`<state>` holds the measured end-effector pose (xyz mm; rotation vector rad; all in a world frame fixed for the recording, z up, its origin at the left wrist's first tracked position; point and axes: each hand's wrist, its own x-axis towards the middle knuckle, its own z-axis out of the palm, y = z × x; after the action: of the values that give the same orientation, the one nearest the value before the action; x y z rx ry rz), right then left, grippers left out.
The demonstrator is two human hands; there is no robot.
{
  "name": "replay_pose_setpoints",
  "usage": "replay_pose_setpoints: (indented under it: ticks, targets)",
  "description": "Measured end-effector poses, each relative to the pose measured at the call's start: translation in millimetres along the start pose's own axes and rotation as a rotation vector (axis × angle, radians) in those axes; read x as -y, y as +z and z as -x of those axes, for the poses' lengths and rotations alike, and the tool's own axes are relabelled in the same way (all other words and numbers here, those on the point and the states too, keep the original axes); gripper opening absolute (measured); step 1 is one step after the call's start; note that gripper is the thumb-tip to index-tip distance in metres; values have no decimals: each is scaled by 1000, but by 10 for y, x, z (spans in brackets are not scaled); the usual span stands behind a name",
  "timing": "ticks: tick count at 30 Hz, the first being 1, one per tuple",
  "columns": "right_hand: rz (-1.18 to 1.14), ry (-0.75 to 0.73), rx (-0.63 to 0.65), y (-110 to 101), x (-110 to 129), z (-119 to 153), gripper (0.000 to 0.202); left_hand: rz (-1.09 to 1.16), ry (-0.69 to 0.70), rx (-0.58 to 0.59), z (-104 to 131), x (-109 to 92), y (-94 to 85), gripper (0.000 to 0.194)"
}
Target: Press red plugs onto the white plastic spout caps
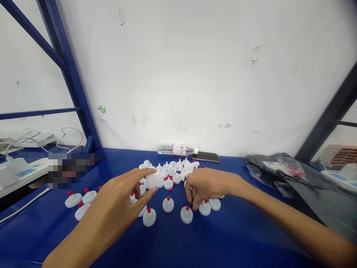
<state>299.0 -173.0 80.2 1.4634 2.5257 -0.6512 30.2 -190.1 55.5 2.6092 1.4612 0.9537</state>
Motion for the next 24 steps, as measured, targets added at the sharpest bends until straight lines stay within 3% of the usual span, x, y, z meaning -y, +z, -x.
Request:
replay_pose_setpoints:
  ticks: [10,17,21,24]
  targets:
    - [30,-60,-29,76,3,-34,20,-18,2,26,-3,-28,28,37]
    - [-115,-139,-324,-33,3,-35,12,7,-11,-5,-10,-49,17,39]
    - [-391,-220,-549,-138,108,22,28,37,-24,-48,-4,-71,9,38]
    - [-601,-346,-679,-129,237,60,25,85,-17,-40,-1,-91,13,38]
